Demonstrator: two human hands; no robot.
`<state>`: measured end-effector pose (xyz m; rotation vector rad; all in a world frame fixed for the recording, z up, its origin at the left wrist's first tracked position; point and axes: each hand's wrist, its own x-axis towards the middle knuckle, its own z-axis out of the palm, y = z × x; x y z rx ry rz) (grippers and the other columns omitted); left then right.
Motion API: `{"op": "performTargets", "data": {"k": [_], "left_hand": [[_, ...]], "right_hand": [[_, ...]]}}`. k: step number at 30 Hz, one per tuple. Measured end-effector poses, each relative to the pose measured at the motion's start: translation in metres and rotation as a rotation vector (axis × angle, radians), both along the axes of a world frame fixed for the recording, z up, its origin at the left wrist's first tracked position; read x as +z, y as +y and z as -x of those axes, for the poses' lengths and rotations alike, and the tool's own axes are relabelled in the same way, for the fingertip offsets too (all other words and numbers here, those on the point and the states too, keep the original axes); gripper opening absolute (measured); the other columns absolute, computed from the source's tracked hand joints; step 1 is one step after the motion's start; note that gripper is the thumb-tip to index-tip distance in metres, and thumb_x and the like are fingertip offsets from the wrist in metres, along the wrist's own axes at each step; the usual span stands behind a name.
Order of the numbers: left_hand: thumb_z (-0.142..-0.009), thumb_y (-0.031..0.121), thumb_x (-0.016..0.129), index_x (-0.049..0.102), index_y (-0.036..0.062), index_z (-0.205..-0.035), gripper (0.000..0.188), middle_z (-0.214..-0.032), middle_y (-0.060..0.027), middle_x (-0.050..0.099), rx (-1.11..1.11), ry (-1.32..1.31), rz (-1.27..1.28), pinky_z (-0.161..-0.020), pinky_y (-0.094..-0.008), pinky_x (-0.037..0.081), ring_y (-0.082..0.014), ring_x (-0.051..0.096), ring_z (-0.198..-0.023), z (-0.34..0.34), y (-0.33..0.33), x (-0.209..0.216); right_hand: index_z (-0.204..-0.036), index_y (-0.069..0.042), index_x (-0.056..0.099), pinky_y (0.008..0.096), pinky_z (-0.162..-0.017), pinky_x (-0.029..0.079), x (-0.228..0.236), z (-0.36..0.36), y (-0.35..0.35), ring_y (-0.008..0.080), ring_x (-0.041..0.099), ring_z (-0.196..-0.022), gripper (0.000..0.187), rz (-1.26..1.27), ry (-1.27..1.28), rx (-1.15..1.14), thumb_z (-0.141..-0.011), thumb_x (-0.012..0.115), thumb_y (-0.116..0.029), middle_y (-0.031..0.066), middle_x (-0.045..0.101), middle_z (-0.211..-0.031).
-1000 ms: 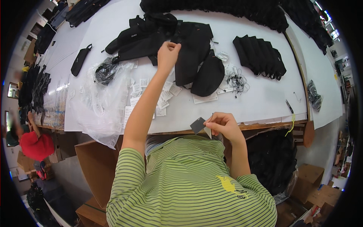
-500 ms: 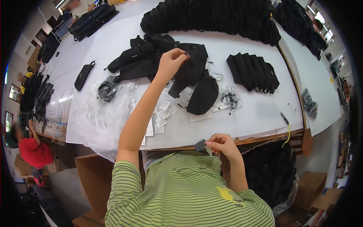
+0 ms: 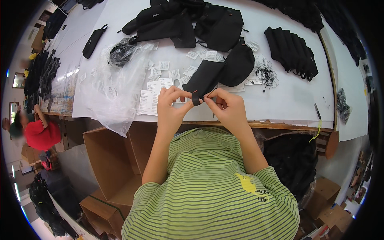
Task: Attaching identification tags or labels to black fabric bags in a manufacturing setting.
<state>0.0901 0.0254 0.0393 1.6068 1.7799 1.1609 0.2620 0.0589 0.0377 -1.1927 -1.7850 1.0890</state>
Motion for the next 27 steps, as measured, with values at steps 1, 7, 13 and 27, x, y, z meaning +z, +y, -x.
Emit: {"op": "performTargets", "data": {"k": [1, 7, 13, 27], "left_hand": [[-0.065, 0.01, 0.077, 0.067, 0.0057, -0.072, 0.013, -0.068, 0.001, 0.049, 0.014, -0.049, 0.001, -0.069, -0.0264, 0.032, -0.0134, 0.041, -0.075, 0.0, -0.003, -0.004], [-0.066, 0.009, 0.076, 0.072, 0.0065, -0.081, 0.016, -0.073, 0.0012, 0.051, -0.016, -0.153, -0.017, -0.069, -0.0264, 0.034, -0.0135, 0.041, -0.077, -0.004, -0.007, -0.01], [-0.072, 0.004, 0.07, 0.068, 0.0053, -0.082, 0.011, -0.081, 0.0008, 0.053, -0.052, -0.07, -0.113, -0.071, -0.026, 0.037, -0.0131, 0.044, -0.079, -0.01, -0.006, -0.016], [-0.09, 0.005, 0.056, 0.055, 0.0011, -0.099, 0.009, -0.084, -0.0014, 0.057, -0.084, -0.882, 0.024, -0.065, -0.0191, 0.039, -0.0052, 0.048, -0.068, -0.001, -0.015, -0.01]], "right_hand": [[-0.081, -0.007, 0.066, 0.0267, -0.044, 0.029, 0.0, 0.001, -0.001, 0.0096, 0.038, -0.044, 0.008, 0.003, -0.002, 0.007, -0.081, 0.068, -0.015, 0.001, 0.045, -0.051], [-0.082, -0.01, 0.065, 0.0292, -0.045, 0.035, 0.002, 0.003, -0.004, 0.016, 0.048, -0.045, 0.008, -0.172, -0.175, 0.057, -0.079, 0.067, -0.016, 0.0034, 0.053, -0.055], [-0.082, -0.009, 0.064, 0.0289, -0.046, 0.037, -0.005, 0.001, -0.004, 0.0167, 0.048, -0.046, 0.007, -0.241, -0.199, 0.075, -0.079, 0.066, -0.015, 0.0039, 0.053, -0.056], [-0.096, -0.006, 0.052, 0.0201, -0.059, 0.039, -0.016, -0.023, 0.001, 0.0065, 0.049, -0.066, 0.014, 0.472, 0.72, 0.2, -0.087, 0.062, -0.009, 0.0057, 0.063, -0.085]]}}
